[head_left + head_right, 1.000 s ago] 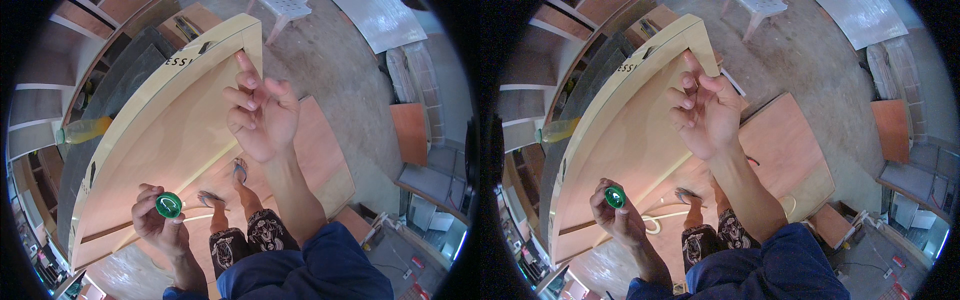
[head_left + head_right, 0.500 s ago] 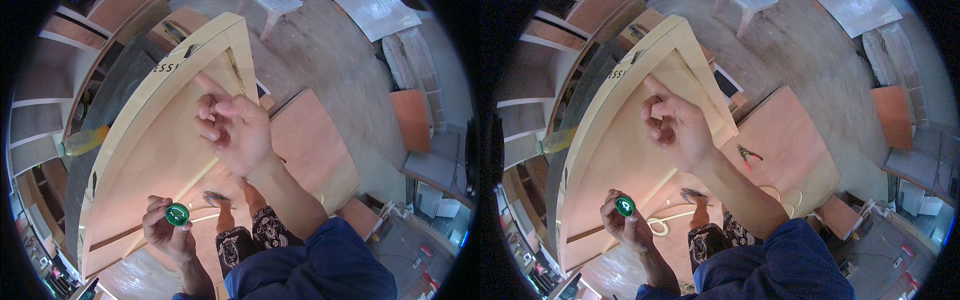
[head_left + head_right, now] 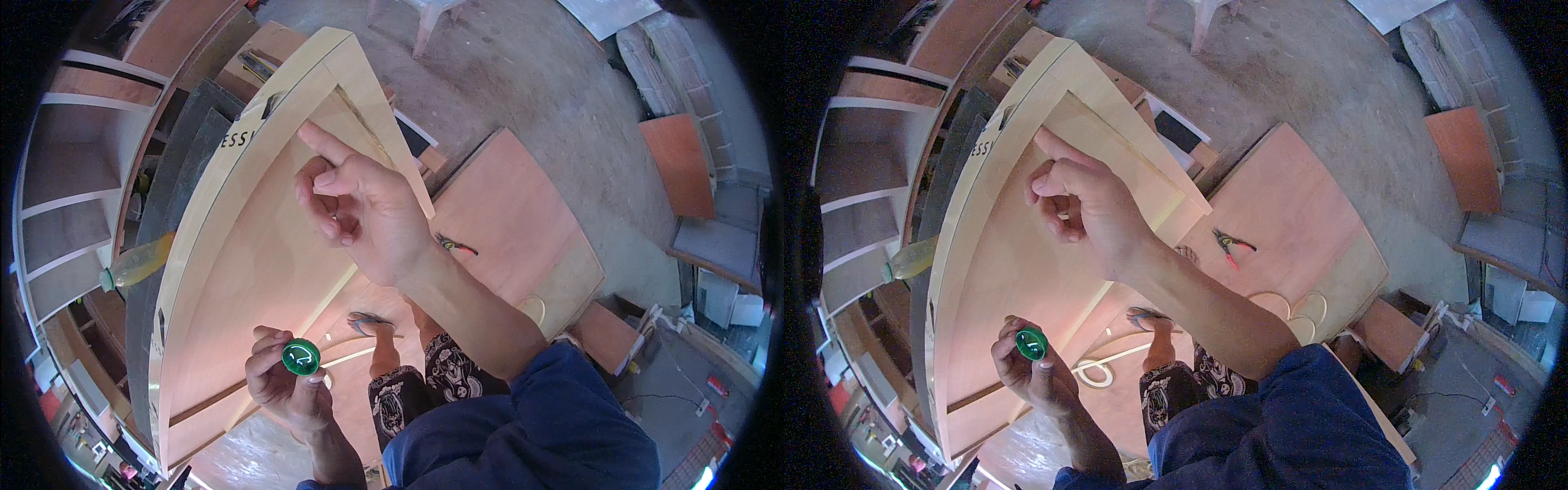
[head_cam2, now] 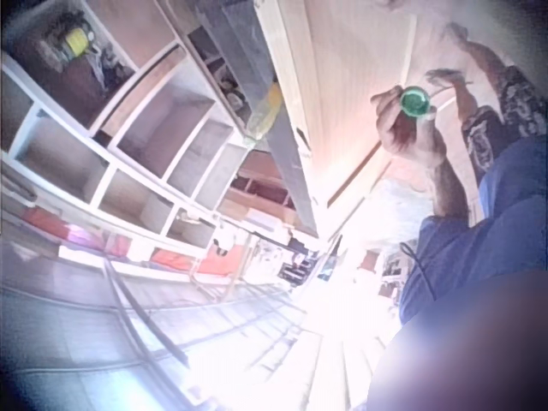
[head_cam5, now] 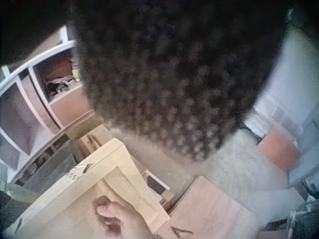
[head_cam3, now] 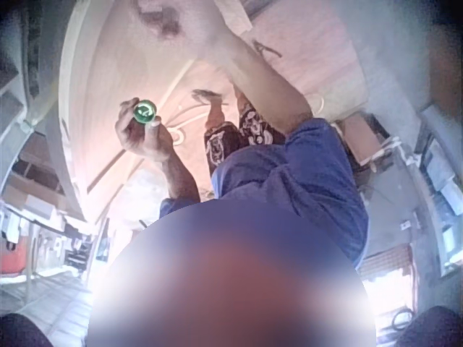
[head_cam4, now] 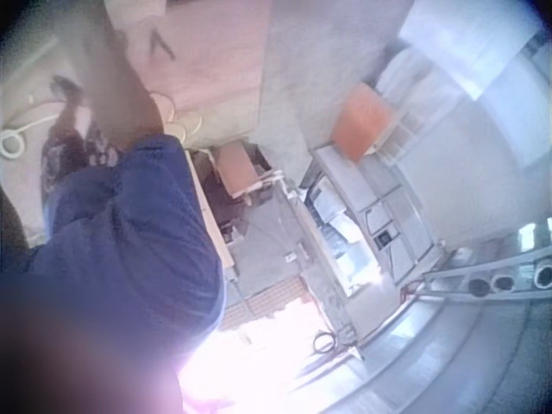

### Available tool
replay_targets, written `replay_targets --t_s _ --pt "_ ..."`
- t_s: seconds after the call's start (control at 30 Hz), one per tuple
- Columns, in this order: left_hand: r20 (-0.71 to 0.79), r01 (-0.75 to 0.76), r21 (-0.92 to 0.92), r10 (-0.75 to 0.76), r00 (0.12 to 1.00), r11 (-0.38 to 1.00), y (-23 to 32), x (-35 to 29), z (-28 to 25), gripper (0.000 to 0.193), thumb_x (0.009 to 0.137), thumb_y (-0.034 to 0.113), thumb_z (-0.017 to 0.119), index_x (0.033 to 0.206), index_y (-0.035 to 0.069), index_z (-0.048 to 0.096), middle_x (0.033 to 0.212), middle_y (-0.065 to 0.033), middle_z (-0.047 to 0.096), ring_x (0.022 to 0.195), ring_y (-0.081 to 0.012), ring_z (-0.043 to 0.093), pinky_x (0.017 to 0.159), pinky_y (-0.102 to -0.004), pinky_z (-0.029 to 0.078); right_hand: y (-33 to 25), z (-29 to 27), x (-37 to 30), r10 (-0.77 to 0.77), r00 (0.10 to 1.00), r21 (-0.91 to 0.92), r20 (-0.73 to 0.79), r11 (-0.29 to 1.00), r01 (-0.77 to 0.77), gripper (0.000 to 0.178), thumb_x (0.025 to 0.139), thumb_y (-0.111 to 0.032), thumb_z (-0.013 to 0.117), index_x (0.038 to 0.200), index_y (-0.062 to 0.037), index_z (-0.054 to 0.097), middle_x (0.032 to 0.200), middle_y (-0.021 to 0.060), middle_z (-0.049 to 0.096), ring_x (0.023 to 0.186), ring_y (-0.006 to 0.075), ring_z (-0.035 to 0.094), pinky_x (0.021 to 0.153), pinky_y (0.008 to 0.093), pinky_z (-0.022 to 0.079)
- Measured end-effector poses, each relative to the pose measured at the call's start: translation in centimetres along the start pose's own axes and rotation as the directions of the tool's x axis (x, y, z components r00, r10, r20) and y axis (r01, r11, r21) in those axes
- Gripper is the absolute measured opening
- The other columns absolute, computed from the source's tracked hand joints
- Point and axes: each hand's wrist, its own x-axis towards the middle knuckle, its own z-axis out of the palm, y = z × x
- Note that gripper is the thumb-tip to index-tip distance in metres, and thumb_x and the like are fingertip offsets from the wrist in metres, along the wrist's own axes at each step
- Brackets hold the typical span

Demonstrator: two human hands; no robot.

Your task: The person sits on the floor and uses pliers to trim a thin wooden strip, then fits it into a groove on a large wooden panel. They later pour liquid from a bottle into a cap and rub it onto the wood with their finger.

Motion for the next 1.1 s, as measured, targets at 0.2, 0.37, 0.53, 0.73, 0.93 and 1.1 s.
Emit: replay_targets --t_s 0.2,0.37,0.53,0.73,0.93,1.1 --pt "0.003 0.002 0.017 -0.002 1.000 1.000 0.0 0.3 0.3 0.053 0.072 0.022 0.098 0.113 0.007 0.068 0.113 -0.0095 0.069 0.106 -0.0234 0.052 0.091 -0.0355 0.043 -1.5 -1.0 0.6 -0.095 0.995 0.266 0.015 0.960 0.088 0.062 0.092 -0.022 0.058 0.152 -0.0100 0.053 0.092 -0.0029 0.060 0.063 0.0096 0.042 0.054 0.0236 0.033" --pt "0.003 0.012 0.005 -0.012 1.000 1.000 0.0 0.5 0.8 0.053 0.073 0.022 0.098 0.113 0.006 0.067 0.113 -0.0098 0.069 0.106 -0.0231 0.052 0.091 -0.0359 0.043 0.3 -1.2 0.3 -0.053 0.998 0.249 0.019 0.967 0.047 0.065 0.093 -0.022 0.057 0.157 -0.0206 0.049 0.090 -0.0033 0.060 0.063 0.0089 0.043 0.053 0.0240 0.034" --pt "0.002 -0.002 0.009 0.002 1.000 1.000 -0.1 0.6 1.0 0.052 0.073 0.021 0.097 0.114 0.006 0.068 0.113 -0.0101 0.069 0.105 -0.0233 0.052 0.090 -0.0364 0.043 0.7 -1.9 1.6 -0.099 0.976 0.662 0.191 0.748 -0.053 0.050 0.097 -0.024 0.055 0.145 -0.0343 0.061 0.091 -0.0035 0.061 0.062 0.0100 0.042 0.054 0.0248 0.034" --pt "0.023 0.012 0.009 -0.013 1.000 1.000 -0.2 0.5 0.3 0.052 0.073 0.020 0.097 0.114 0.007 0.068 0.112 -0.0097 0.069 0.106 -0.0234 0.053 0.093 -0.0363 0.043 1.5 -1.3 1.8 -0.143 0.964 0.713 0.226 0.699 -0.063 0.044 0.098 -0.027 0.056 0.140 -0.0363 0.067 0.090 -0.0056 0.061 0.062 0.0107 0.042 0.054 0.0263 0.034" --pt "0.000 0.013 0.003 -0.013 1.000 1.000 -0.2 0.2 -0.5 0.053 0.072 0.017 0.097 0.114 0.007 0.068 0.112 -0.0088 0.070 0.106 -0.0228 0.053 0.094 -0.0362 0.043 1.7 -2.7 1.7 -0.156 0.952 0.684 0.265 0.726 -0.071 0.046 0.097 -0.027 0.056 0.141 -0.0345 0.067 0.090 -0.0051 0.060 0.062 0.0107 0.042 0.055 0.0263 0.034" --pt "0.017 0.004 0.004 -0.004 1.000 1.000 0.0 0.1 -0.5 0.053 0.071 0.017 0.098 0.114 0.007 0.069 0.111 -0.0090 0.071 0.106 -0.0229 0.055 0.095 -0.0363 0.043 1.5 -2.5 2.4 -0.145 0.958 0.662 0.248 0.747 -0.059 0.051 0.097 -0.027 0.056 0.147 -0.0312 0.062 0.089 -0.0046 0.058 0.061 0.0103 0.041 0.055 0.0262 0.033"
